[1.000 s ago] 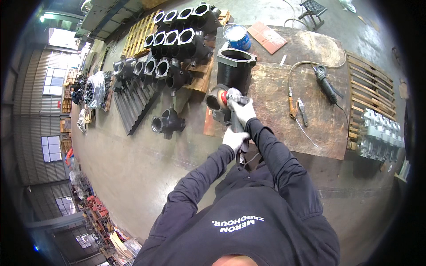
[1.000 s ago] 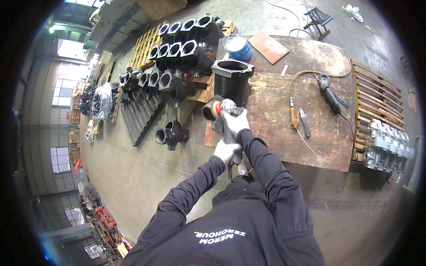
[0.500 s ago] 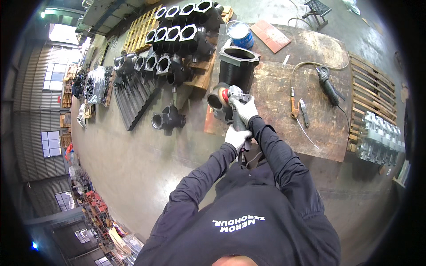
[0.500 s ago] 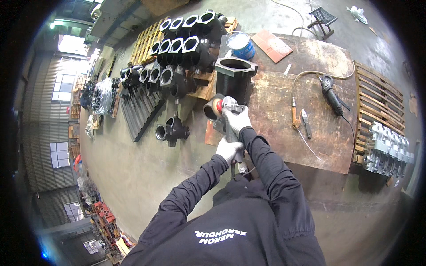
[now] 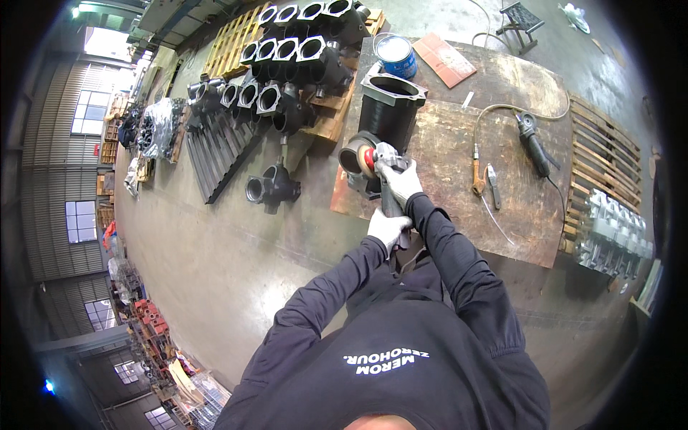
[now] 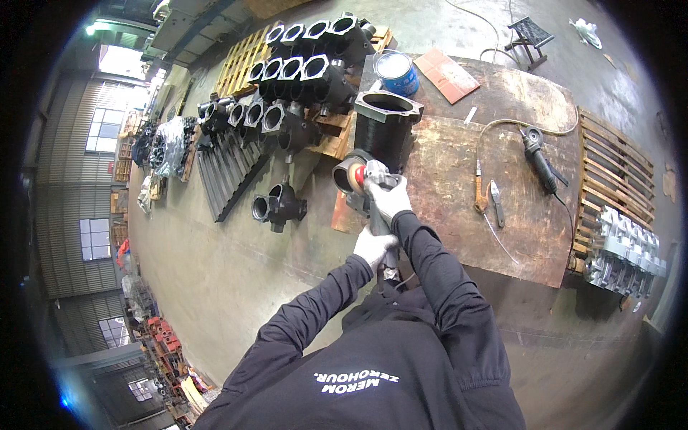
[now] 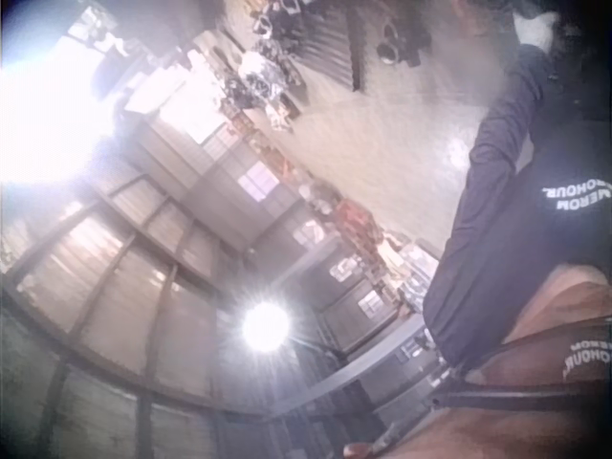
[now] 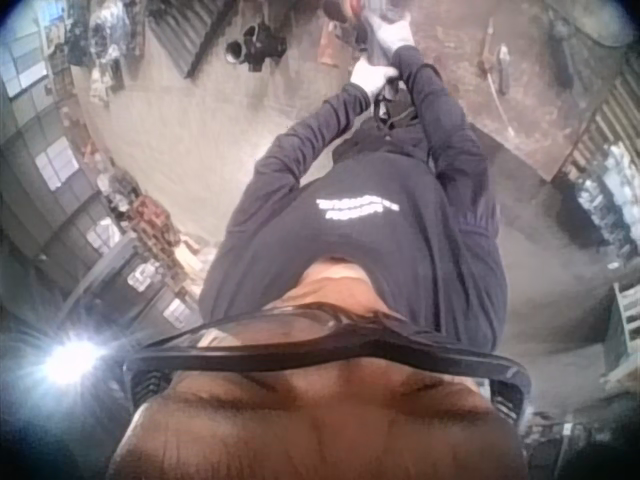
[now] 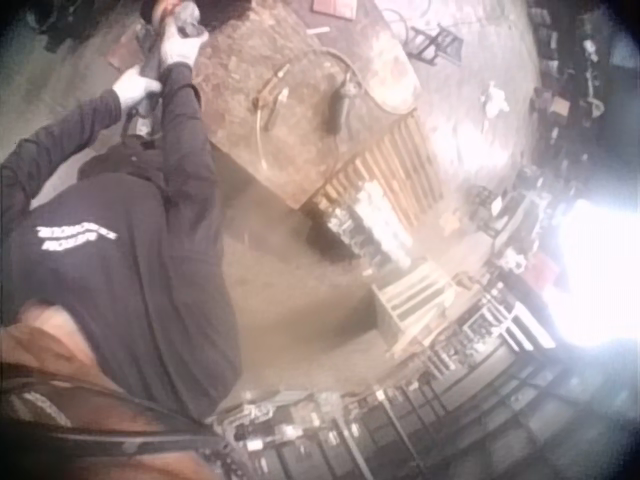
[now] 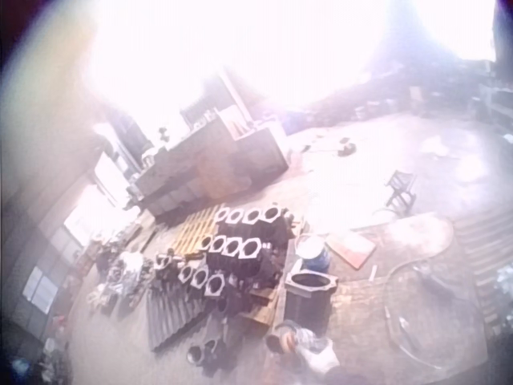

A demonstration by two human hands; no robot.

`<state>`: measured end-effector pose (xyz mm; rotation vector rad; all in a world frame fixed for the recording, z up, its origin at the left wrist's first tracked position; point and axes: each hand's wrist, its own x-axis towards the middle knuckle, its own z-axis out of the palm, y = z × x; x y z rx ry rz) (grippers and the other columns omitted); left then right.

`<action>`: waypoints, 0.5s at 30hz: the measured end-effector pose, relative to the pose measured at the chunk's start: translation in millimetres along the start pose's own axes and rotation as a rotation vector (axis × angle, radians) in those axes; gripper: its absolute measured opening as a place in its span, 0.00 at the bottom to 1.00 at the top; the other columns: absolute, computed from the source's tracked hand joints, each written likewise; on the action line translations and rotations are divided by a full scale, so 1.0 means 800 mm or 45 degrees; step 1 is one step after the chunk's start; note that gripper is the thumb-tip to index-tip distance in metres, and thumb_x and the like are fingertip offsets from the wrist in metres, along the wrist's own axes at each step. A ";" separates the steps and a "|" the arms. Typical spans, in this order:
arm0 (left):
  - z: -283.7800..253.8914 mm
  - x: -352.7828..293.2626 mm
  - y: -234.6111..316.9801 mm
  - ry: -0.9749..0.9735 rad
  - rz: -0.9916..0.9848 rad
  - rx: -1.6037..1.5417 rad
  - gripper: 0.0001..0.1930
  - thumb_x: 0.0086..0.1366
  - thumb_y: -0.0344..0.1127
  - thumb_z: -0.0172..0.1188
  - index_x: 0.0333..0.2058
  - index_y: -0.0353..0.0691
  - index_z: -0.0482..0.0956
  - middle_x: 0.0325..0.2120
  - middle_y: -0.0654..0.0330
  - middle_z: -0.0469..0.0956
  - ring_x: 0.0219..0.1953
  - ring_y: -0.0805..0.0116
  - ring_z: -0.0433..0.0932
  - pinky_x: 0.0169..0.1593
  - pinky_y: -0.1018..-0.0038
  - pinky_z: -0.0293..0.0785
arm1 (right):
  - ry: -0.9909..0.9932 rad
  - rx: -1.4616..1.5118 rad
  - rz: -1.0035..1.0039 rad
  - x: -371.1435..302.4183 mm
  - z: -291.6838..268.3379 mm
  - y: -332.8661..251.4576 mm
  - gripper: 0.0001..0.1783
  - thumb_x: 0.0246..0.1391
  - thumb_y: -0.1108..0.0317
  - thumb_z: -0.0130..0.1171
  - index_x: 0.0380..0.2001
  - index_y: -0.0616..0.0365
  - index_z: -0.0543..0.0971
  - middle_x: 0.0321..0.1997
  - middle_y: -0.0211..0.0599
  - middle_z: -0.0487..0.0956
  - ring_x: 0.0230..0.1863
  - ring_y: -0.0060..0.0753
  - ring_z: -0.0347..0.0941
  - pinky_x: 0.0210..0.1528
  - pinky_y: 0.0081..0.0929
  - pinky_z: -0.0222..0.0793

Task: The person uses a handheld angle grinder to smooth the edges and surfaces of a black metal pipe fitting. They rotate the part to access different areas, then flip it over to grind the interior and exterior edges before placing it back on the workbench.

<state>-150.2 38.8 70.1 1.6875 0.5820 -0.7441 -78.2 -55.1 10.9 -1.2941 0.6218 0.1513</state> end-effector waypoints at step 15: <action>0.000 0.014 0.030 -0.119 0.000 -0.434 0.18 0.55 0.25 0.62 0.46 0.32 0.70 0.27 0.52 0.80 0.20 0.60 0.80 0.20 0.66 0.77 | -0.086 -0.405 -0.067 0.009 0.018 -0.074 0.53 0.45 0.46 0.72 0.61 0.69 0.56 0.56 0.55 0.75 0.57 0.42 0.75 0.59 0.32 0.70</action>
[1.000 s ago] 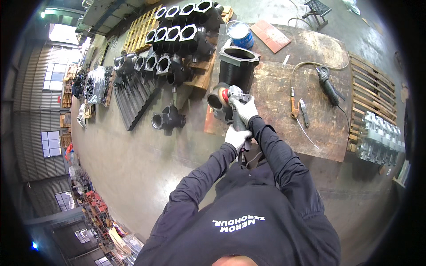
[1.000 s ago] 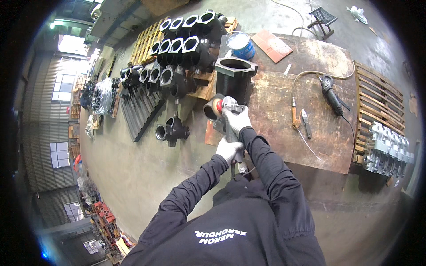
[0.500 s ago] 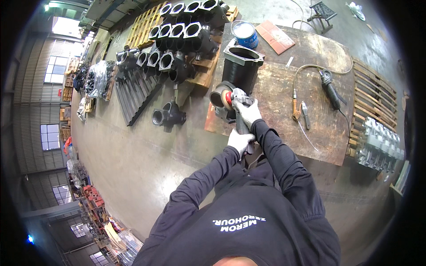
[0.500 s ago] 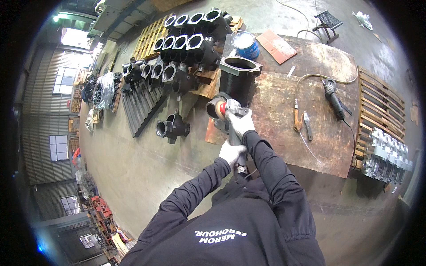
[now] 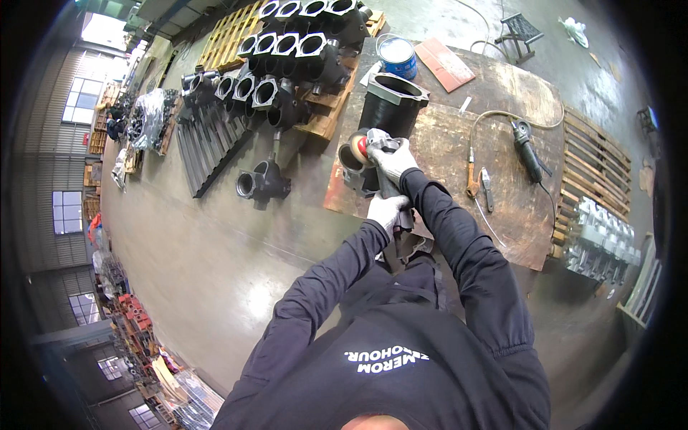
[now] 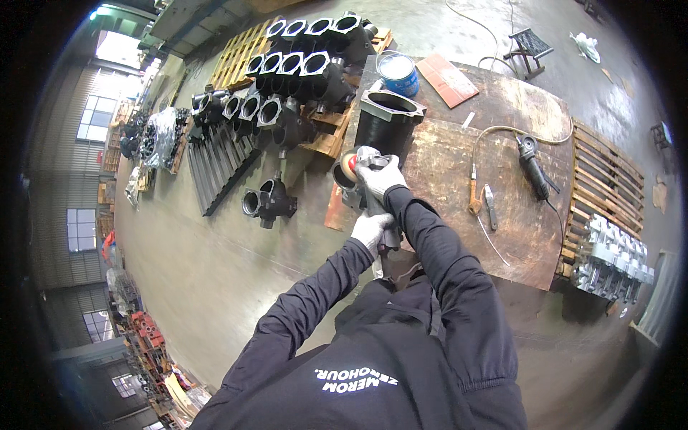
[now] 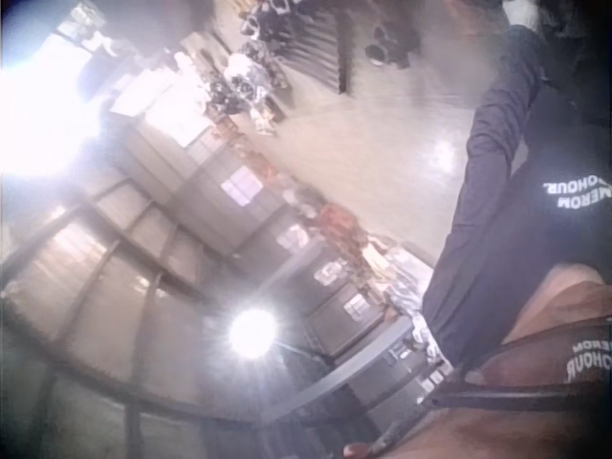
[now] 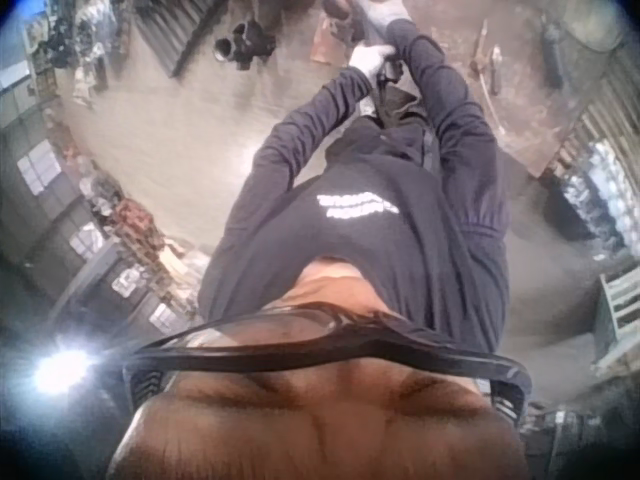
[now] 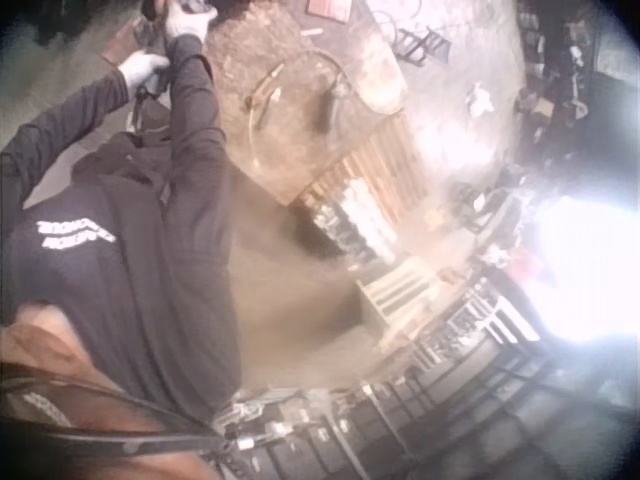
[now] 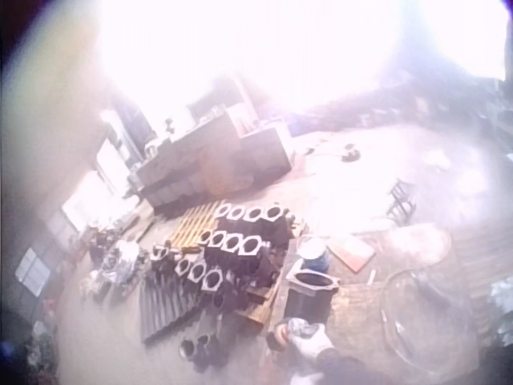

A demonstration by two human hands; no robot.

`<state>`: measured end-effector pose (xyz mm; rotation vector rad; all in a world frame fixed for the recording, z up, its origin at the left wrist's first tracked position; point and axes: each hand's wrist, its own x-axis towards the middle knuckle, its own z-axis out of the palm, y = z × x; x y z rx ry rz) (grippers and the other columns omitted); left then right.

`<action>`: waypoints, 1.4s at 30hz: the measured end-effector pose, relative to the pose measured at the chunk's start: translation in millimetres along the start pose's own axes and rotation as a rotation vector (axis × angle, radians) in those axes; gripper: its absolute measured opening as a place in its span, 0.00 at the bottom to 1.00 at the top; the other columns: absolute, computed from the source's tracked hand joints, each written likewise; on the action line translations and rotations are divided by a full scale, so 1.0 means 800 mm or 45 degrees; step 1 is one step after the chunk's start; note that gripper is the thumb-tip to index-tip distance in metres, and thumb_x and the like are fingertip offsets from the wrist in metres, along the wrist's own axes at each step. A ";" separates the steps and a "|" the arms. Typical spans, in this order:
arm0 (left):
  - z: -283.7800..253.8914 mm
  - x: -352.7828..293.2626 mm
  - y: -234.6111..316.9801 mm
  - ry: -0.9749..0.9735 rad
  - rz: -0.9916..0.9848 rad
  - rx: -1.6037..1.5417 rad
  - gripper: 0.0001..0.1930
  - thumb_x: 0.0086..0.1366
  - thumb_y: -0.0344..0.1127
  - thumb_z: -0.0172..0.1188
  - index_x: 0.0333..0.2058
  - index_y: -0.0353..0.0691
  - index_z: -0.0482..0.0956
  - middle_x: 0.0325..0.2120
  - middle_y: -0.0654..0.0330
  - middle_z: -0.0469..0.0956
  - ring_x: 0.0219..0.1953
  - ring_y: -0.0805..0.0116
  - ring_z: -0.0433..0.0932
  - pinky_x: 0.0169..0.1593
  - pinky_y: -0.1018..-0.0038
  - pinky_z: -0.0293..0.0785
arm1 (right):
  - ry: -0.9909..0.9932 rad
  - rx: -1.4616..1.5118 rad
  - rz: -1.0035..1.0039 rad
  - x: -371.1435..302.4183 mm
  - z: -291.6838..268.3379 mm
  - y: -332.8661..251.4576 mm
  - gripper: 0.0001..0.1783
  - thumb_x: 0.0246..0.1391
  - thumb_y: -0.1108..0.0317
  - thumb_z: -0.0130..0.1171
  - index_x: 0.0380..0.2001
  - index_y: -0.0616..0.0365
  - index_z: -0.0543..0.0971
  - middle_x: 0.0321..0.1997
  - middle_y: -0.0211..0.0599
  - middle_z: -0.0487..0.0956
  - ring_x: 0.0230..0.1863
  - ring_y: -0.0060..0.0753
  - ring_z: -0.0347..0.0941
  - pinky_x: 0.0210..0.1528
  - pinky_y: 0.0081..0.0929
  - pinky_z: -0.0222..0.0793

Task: The person uses a handheld angle grinder to smooth the edges and surfaces of a black metal pipe fitting. They rotate the part to access different areas, then flip it over to grind the interior and exterior edges before placing it back on the workbench.

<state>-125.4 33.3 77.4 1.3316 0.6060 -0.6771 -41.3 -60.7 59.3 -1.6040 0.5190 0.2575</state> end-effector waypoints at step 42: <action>-0.163 0.021 0.108 -1.110 -0.248 0.332 0.30 0.48 0.32 0.72 0.49 0.31 0.69 0.38 0.53 0.79 0.37 0.64 0.80 0.43 0.68 0.79 | 0.905 0.391 0.271 -0.087 0.109 -0.080 0.48 0.51 0.57 0.74 0.62 0.58 0.51 0.33 0.46 0.76 0.23 0.37 0.77 0.22 0.38 0.78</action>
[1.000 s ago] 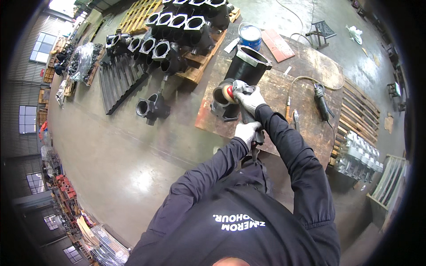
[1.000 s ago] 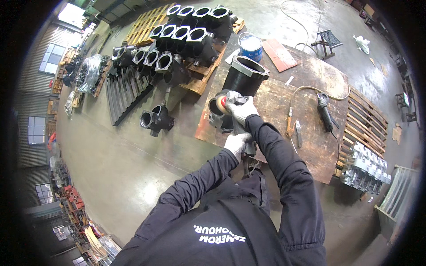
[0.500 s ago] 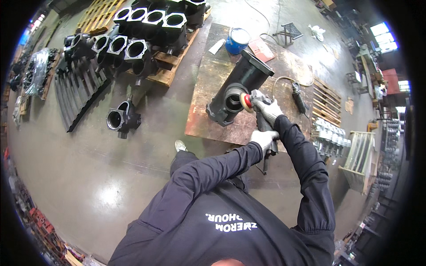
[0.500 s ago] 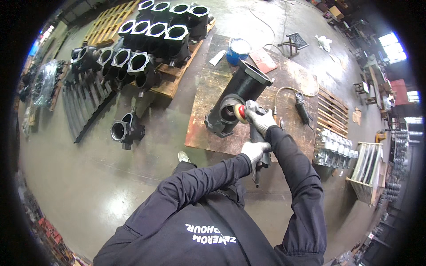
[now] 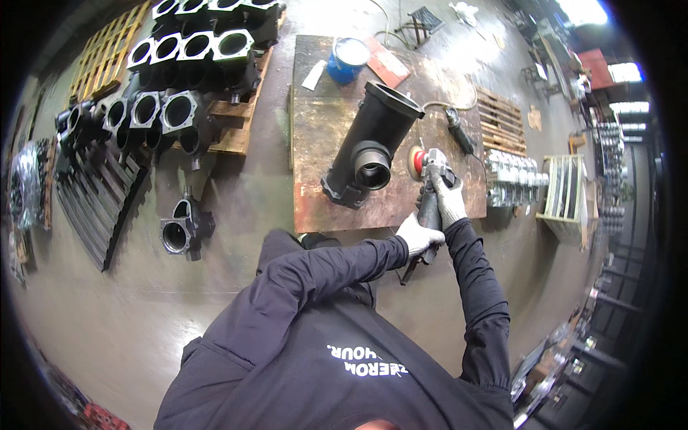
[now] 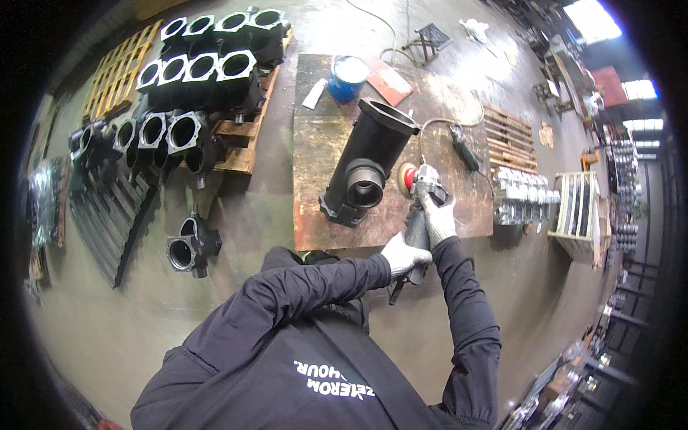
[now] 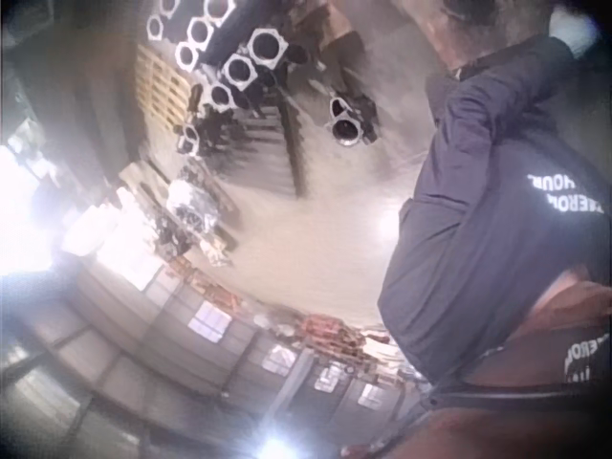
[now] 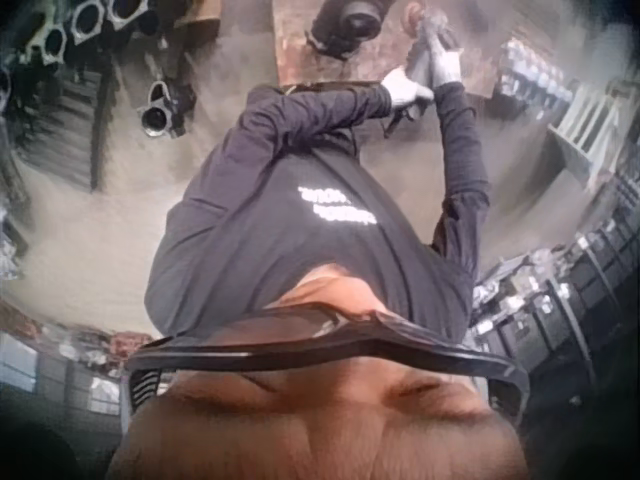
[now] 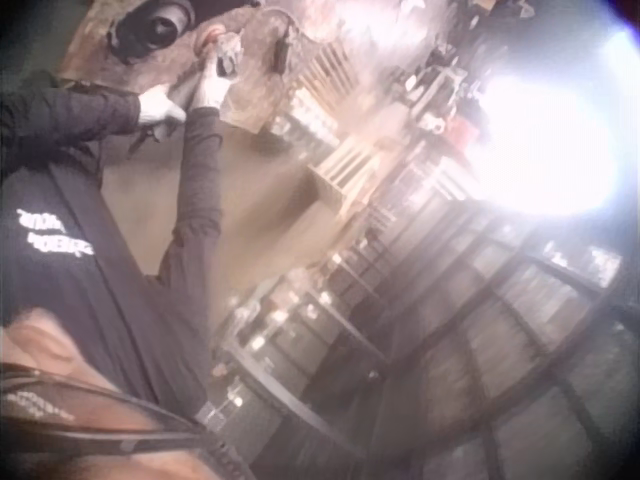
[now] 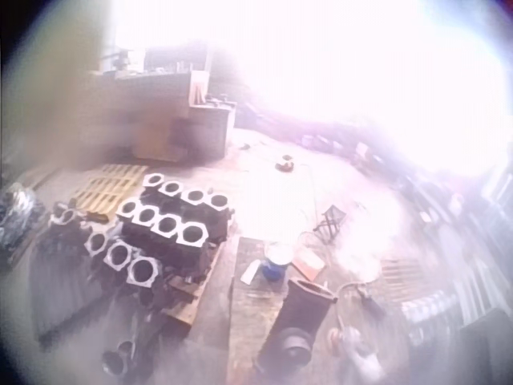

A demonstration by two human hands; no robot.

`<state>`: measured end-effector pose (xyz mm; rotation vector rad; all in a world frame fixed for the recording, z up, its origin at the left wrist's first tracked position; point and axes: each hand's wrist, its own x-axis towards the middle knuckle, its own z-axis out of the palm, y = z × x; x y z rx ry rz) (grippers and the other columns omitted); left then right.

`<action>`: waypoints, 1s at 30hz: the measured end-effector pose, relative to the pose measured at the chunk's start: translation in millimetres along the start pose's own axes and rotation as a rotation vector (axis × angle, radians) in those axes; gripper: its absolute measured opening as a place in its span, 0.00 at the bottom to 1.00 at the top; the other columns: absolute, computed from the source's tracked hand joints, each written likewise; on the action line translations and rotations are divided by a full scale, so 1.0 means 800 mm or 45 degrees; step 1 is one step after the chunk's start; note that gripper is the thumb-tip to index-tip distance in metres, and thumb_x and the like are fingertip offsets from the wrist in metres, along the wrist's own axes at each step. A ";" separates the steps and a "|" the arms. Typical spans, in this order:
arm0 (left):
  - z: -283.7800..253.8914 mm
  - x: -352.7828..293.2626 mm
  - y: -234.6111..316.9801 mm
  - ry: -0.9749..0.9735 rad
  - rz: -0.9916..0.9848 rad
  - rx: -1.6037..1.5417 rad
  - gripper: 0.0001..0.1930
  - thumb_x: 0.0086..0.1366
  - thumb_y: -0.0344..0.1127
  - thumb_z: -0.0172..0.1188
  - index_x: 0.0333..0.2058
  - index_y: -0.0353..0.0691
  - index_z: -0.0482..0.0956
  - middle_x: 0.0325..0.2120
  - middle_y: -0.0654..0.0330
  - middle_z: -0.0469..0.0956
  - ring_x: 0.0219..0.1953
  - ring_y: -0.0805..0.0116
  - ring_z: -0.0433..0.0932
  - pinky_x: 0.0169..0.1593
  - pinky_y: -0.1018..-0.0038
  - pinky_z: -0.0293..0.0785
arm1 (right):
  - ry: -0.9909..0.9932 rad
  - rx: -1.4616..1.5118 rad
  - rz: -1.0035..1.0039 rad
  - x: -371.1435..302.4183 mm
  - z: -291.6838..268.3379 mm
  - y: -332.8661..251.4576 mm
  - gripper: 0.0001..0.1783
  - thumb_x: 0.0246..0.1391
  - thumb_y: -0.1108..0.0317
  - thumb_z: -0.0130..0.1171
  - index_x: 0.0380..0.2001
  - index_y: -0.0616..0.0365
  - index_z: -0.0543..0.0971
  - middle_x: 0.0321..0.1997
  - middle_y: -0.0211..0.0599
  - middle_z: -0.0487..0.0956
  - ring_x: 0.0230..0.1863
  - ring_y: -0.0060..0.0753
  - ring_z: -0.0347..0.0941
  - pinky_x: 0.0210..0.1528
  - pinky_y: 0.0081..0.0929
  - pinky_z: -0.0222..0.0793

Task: The person uses a handheld angle grinder to smooth the edges and surfaces of a black metal pipe fitting. They rotate the part to access different areas, then flip it over to grind the interior and exterior edges before placing it back on the workbench.

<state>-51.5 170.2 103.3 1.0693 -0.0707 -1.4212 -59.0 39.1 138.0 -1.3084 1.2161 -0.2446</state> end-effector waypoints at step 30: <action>0.040 0.017 0.057 0.141 -0.378 0.106 0.10 0.54 0.28 0.64 0.33 0.31 0.75 0.21 0.55 0.78 0.16 0.63 0.77 0.16 0.68 0.74 | 0.010 -0.525 0.149 0.037 -0.012 -0.014 0.56 0.45 0.45 0.74 0.63 0.72 0.55 0.60 0.55 0.73 0.59 0.40 0.73 0.60 0.32 0.69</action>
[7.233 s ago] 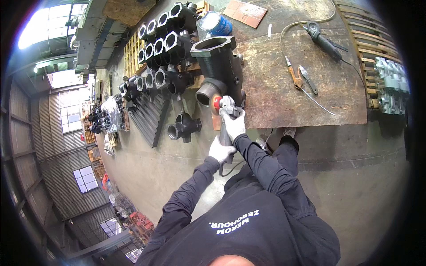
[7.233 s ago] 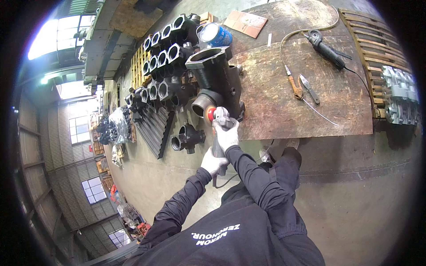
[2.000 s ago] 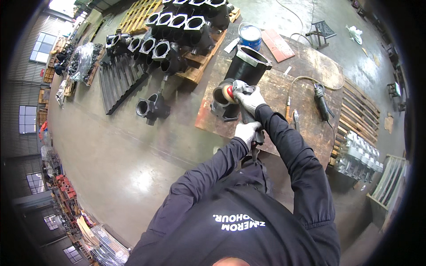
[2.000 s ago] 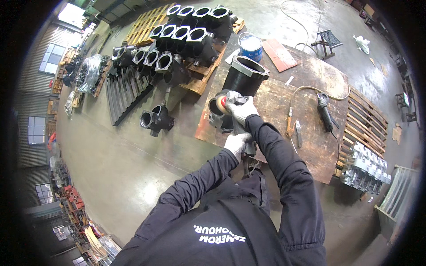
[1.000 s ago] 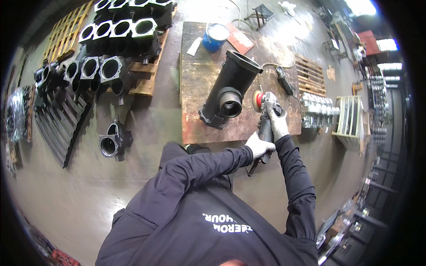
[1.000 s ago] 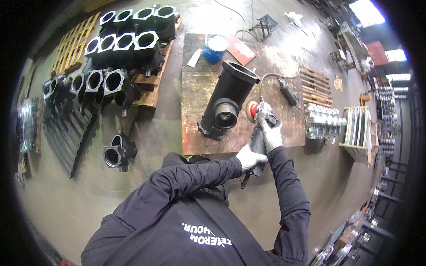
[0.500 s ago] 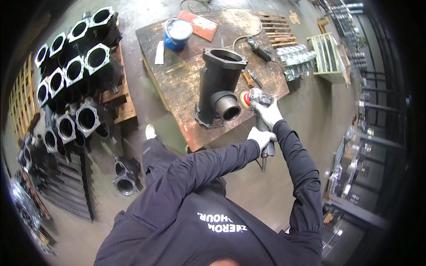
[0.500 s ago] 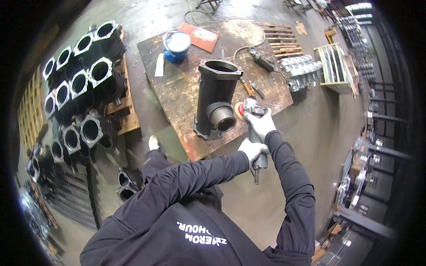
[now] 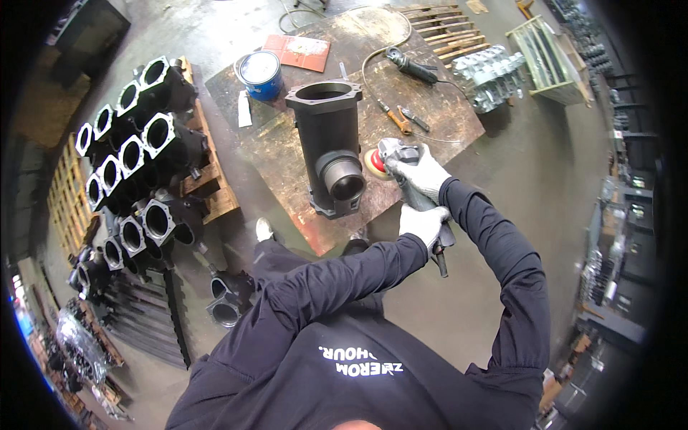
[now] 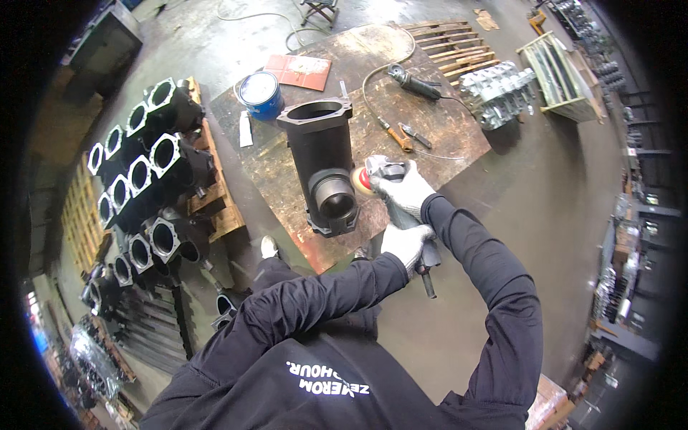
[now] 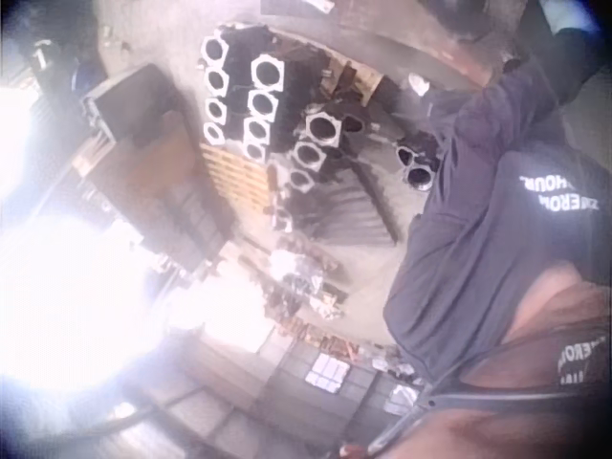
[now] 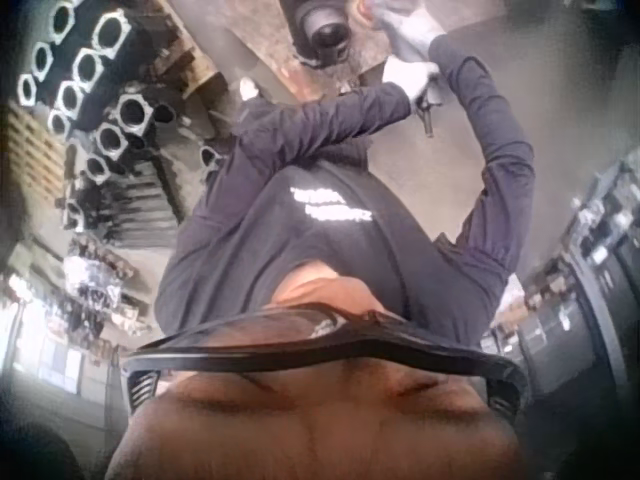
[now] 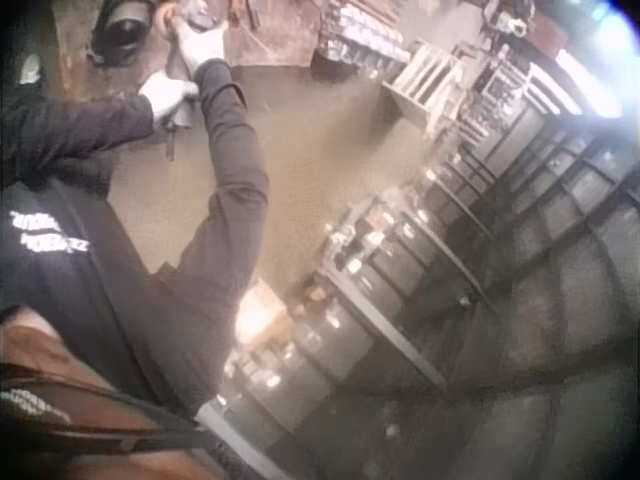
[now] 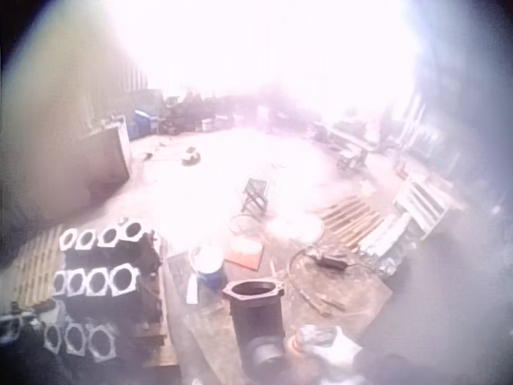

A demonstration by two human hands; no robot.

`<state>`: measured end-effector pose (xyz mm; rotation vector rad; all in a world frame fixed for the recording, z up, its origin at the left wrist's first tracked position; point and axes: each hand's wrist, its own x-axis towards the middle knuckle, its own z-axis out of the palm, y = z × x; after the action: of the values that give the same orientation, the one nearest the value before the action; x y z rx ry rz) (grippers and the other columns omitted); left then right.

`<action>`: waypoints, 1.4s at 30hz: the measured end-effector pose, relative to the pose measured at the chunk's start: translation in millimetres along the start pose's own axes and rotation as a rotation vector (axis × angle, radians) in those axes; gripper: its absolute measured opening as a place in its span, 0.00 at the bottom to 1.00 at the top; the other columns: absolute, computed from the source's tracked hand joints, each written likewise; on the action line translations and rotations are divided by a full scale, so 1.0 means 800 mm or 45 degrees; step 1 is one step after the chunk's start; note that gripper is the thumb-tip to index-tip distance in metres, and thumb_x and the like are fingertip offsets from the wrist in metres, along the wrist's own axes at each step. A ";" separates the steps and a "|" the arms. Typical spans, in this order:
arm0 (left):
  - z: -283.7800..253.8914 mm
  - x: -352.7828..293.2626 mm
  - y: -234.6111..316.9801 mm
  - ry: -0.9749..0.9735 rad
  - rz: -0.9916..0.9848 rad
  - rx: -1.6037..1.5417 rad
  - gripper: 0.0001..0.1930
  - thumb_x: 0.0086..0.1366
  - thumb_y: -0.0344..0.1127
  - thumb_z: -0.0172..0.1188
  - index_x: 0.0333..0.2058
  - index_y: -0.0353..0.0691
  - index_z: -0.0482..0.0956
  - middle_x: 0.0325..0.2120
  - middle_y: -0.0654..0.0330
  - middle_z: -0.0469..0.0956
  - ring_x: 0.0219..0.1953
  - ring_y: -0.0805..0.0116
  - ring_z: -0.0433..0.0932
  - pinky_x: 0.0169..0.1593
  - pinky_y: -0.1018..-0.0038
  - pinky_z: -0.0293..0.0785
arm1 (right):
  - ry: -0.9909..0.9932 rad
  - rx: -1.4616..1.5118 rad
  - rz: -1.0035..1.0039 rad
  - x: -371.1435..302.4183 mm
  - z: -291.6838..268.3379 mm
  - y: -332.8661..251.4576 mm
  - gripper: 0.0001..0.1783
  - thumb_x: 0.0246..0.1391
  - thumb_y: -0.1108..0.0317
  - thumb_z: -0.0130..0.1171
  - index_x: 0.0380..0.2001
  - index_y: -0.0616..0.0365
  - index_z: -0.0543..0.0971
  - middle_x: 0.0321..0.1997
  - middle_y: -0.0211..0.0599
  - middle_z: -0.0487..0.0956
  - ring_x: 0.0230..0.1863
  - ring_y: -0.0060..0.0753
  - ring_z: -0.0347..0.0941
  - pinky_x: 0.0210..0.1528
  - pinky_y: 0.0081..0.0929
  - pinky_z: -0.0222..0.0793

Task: The person uses a handheld angle grinder to smooth the edges and surfaces of a black metal pipe fitting. They rotate the part to access different areas, then flip it over to grind the interior and exterior edges before placing it back on the workbench.

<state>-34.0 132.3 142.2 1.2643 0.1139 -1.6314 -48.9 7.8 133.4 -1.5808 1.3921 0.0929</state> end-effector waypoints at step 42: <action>0.035 0.013 0.029 0.320 -0.041 -0.275 0.10 0.54 0.32 0.65 0.27 0.29 0.78 0.17 0.55 0.76 0.13 0.64 0.74 0.15 0.69 0.69 | -0.575 -0.078 -0.072 0.095 0.011 0.007 0.64 0.42 0.39 0.73 0.65 0.76 0.53 0.62 0.58 0.70 0.61 0.44 0.71 0.63 0.35 0.67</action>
<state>-34.2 97.6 157.4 1.2985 0.4553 -1.4377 -23.1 -39.3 78.6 -1.5297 0.9984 0.4346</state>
